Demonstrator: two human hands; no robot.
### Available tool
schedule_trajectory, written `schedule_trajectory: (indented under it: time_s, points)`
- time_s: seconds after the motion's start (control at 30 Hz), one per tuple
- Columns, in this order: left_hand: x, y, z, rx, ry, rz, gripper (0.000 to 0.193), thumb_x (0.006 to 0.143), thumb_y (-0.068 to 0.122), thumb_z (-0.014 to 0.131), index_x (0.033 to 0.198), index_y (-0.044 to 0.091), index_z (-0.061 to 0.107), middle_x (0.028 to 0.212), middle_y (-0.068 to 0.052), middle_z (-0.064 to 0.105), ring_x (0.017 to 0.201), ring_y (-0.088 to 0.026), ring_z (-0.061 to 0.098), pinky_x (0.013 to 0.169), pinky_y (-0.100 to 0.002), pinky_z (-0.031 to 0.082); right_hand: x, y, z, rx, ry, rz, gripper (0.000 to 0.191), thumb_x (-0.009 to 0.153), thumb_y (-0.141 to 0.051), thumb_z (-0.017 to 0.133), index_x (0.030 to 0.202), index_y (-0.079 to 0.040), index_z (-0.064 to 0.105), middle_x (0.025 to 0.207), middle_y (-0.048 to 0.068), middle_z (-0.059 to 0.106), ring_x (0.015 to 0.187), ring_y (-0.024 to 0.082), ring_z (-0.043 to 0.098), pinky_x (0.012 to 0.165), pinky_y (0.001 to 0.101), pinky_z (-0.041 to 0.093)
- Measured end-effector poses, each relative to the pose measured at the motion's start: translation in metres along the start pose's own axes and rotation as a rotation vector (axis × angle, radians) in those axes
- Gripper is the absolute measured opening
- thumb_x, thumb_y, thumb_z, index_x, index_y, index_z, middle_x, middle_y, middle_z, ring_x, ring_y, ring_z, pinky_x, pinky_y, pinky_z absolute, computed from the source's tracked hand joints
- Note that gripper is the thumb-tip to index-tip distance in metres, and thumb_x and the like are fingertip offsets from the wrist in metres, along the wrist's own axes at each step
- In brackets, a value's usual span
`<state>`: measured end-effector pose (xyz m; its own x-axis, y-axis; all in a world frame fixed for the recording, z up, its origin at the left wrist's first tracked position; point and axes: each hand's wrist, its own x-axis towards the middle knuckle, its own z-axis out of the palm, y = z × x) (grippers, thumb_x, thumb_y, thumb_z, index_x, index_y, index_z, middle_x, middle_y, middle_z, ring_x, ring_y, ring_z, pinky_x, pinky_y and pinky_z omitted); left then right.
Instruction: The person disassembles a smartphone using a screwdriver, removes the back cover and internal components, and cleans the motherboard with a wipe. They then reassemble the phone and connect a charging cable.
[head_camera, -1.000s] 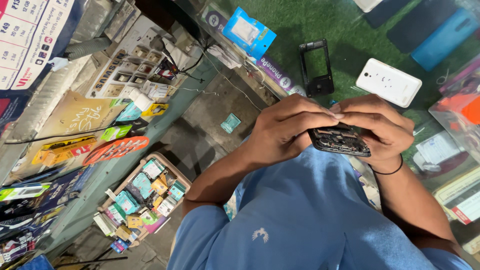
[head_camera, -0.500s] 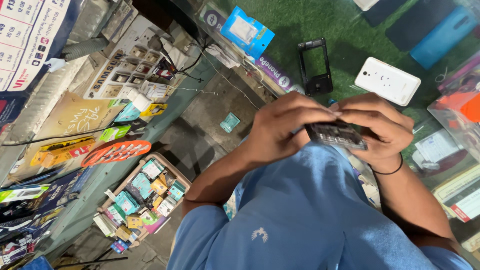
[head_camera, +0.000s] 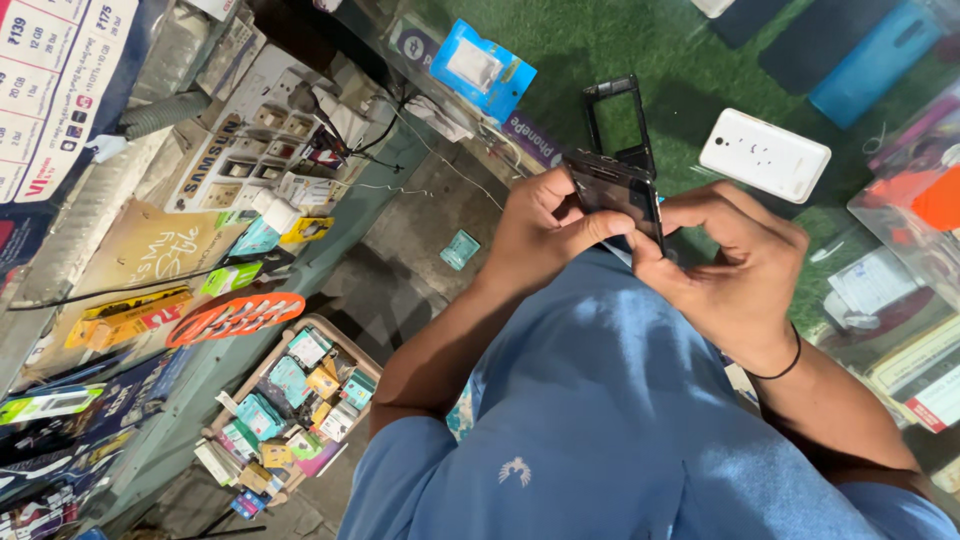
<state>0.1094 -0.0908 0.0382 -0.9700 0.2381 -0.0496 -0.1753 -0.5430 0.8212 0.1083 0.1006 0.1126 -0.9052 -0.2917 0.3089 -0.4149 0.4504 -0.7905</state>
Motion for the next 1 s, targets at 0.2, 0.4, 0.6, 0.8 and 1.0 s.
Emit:
schedule_trajectory:
  time_s: [0.2, 0.4, 0.6, 0.8, 1.0]
  points:
    - [-0.003, -0.005, -0.006, 0.035, 0.014, -0.019, 0.026, 0.094, 0.002, 0.079, 0.118, -0.001, 0.070, 0.108, -0.007, 0.076, 0.101, -0.012, 0.071, 0.094, -0.031, 0.058, 0.005, -0.007, -0.002, 0.122, -0.054, 0.098, 0.018, 0.090, -0.002, 0.084, 0.101, 0.001, 0.071, 0.091, 0.004, 0.072, 0.079, 0.008, 0.066, 0.072, 0.0217, 0.052]
    - [-0.004, -0.004, -0.017, -0.012, -0.056, -0.037, 0.026, 0.096, 0.003, 0.079, 0.121, 0.000, 0.071, 0.108, -0.006, 0.076, 0.102, -0.012, 0.071, 0.095, -0.031, 0.058, 0.006, -0.001, -0.021, 0.658, -0.146, 0.415, 0.019, 0.090, -0.001, 0.075, 0.109, 0.001, 0.073, 0.104, 0.007, 0.075, 0.093, 0.010, 0.070, 0.081, 0.0232, 0.056]
    - [-0.007, -0.003, -0.019, -0.076, -0.079, -0.083, 0.026, 0.095, 0.003, 0.079, 0.120, 0.000, 0.071, 0.111, -0.006, 0.076, 0.101, -0.012, 0.070, 0.093, -0.030, 0.058, 0.007, 0.018, -0.018, 0.753, -0.193, 0.479, 0.013, 0.090, 0.007, 0.077, 0.102, 0.005, 0.075, 0.099, 0.012, 0.075, 0.088, 0.013, 0.070, 0.079, 0.0254, 0.056]
    - [-0.009, 0.003, -0.019, -0.030, -0.083, -0.092, 0.023, 0.096, 0.003, 0.079, 0.117, -0.002, 0.071, 0.109, -0.007, 0.076, 0.099, -0.013, 0.071, 0.090, -0.031, 0.059, 0.009, 0.028, -0.020, 0.714, -0.233, 0.545, 0.014, 0.085, 0.008, 0.079, 0.098, 0.006, 0.077, 0.095, 0.014, 0.075, 0.077, 0.014, 0.066, 0.065, 0.0256, 0.049]
    - [-0.010, 0.011, -0.017, -0.001, -0.085, -0.097, 0.024, 0.095, 0.003, 0.079, 0.118, -0.002, 0.071, 0.110, -0.008, 0.076, 0.099, -0.013, 0.071, 0.091, -0.030, 0.060, 0.014, 0.035, -0.022, 0.727, -0.291, 0.470, 0.011, 0.085, 0.007, 0.079, 0.096, 0.006, 0.076, 0.093, 0.013, 0.075, 0.082, 0.015, 0.069, 0.075, 0.0270, 0.055]
